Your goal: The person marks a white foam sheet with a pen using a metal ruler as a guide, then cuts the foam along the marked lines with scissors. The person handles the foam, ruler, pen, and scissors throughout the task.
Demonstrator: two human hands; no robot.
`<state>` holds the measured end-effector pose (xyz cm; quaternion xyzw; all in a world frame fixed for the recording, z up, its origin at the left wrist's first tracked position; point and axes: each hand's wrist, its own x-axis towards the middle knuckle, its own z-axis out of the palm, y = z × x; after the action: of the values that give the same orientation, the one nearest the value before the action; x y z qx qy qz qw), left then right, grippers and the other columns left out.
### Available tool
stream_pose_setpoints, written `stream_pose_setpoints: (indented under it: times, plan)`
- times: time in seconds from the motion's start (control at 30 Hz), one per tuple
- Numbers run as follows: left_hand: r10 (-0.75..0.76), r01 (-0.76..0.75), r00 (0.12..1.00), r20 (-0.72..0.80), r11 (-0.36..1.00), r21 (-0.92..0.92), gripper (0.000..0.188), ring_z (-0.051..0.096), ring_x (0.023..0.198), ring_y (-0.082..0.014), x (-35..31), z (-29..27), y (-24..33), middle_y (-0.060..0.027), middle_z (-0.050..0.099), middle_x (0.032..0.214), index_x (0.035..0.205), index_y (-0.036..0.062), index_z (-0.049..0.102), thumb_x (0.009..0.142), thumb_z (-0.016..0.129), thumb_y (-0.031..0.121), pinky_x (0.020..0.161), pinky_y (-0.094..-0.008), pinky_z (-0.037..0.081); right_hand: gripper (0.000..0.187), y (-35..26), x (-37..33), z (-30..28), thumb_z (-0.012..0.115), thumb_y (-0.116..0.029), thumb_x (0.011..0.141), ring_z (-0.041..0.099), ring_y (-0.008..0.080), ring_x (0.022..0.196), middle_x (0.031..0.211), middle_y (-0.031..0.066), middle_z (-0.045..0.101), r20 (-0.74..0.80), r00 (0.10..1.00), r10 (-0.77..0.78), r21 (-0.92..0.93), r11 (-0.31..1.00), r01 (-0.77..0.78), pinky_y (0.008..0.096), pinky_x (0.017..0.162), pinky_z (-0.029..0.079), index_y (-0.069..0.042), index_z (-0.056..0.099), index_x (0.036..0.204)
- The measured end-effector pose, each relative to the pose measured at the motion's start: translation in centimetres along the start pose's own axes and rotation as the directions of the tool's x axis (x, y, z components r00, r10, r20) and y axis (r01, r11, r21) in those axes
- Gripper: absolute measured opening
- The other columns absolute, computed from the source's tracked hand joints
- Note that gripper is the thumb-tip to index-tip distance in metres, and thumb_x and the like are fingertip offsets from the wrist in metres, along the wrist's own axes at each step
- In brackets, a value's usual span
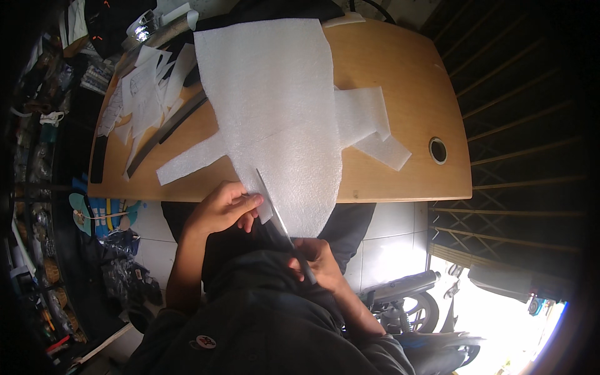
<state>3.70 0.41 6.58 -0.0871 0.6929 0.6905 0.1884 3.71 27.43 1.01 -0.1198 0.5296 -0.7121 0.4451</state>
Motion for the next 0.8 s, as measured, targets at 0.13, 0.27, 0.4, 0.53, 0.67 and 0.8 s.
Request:
stream_pose_setpoints:
  times: [0.13, 0.27, 0.4, 0.53, 0.67, 0.8]
  plan:
    - [0.031, -0.032, 0.999, -0.023, 0.999, -0.031, 0.034, 0.062, 0.054, -0.012, -0.1, -0.1, 0.3, -0.009, 0.063, 0.067, 0.083, -0.0045, 0.06, 0.098, 0.06, 0.026, 0.047, -0.0244, 0.046, 0.034, -0.1, 0.2, 0.5, 0.081, -0.02, 0.083, 0.051, 0.0044, 0.052, 0.066, 0.0006, 0.057, -0.067, 0.997, 0.025, 0.037, 0.999, -0.022, 0.0218, 0.046, 0.038, 0.003, 0.057, 0.092]
    - [0.061, -0.071, 0.974, -0.218, 0.997, -0.038, 0.034, 0.063, 0.054, -0.0121, -0.1, 0.2, 1.0, -0.0081, 0.062, 0.064, 0.081, -0.0037, 0.059, 0.098, 0.061, 0.026, 0.049, -0.0253, 0.049, 0.034, -0.5, 0.8, 0.7, 0.08, -0.024, 0.084, 0.05, 0.0041, 0.052, 0.064, -0.0003, 0.056, -0.064, 0.998, 0.02, -0.001, 1.0, -0.02, 0.0224, 0.046, 0.037, 0.003, 0.058, 0.089]
    - [0.095, -0.105, 0.971, -0.219, 0.994, -0.038, 0.033, 0.063, 0.055, -0.0122, -0.1, 0.1, 0.8, -0.0081, 0.062, 0.062, 0.079, -0.0035, 0.058, 0.098, 0.061, 0.023, 0.05, -0.0262, 0.051, 0.048, -0.1, 1.1, 0.3, 0.08, -0.036, 0.082, 0.052, 0.0097, 0.05, 0.065, 0.0044, 0.055, -0.001, 1.0, 0.004, -0.049, 0.999, -0.004, 0.0237, 0.045, 0.039, 0.004, 0.054, 0.092]
    - [0.134, -0.149, 0.969, -0.209, 0.987, -0.06, 0.033, 0.064, 0.054, -0.0127, -0.1, 0.2, 0.5, -0.0086, 0.062, 0.061, 0.077, -0.0033, 0.056, 0.099, 0.061, 0.022, 0.05, -0.0261, 0.051, 0.048, 0.1, 1.2, 0.5, 0.08, -0.037, 0.081, 0.051, 0.0099, 0.05, 0.065, 0.0044, 0.055, 0.013, 1.0, 0.003, -0.034, 0.999, -0.002, 0.024, 0.045, 0.04, 0.003, 0.055, 0.09]
    - [0.124, -0.145, 0.971, -0.202, 0.985, -0.095, 0.034, 0.064, 0.054, -0.0132, -0.2, 0.4, 0.6, -0.0092, 0.062, 0.061, 0.076, -0.0031, 0.056, 0.098, 0.061, 0.022, 0.05, -0.0262, 0.051, 0.047, 0.0, 1.3, 0.7, 0.08, -0.037, 0.081, 0.051, 0.0101, 0.05, 0.065, 0.0043, 0.055, 0.0, 1.0, -0.015, -0.022, 1.0, 0.015, 0.0243, 0.045, 0.04, 0.003, 0.056, 0.091]
    - [0.155, -0.167, 0.974, -0.168, 0.984, -0.062, 0.033, 0.064, 0.055, -0.0134, -0.3, 0.4, 0.5, -0.0097, 0.063, 0.061, 0.077, -0.0035, 0.056, 0.098, 0.062, 0.021, 0.05, -0.0266, 0.051, 0.041, -0.1, 1.1, 0.9, 0.081, -0.03, 0.081, 0.051, 0.0082, 0.05, 0.064, 0.003, 0.056, -0.017, 0.998, -0.068, 0.043, 0.997, 0.069, 0.0234, 0.045, 0.038, 0.003, 0.058, 0.089]
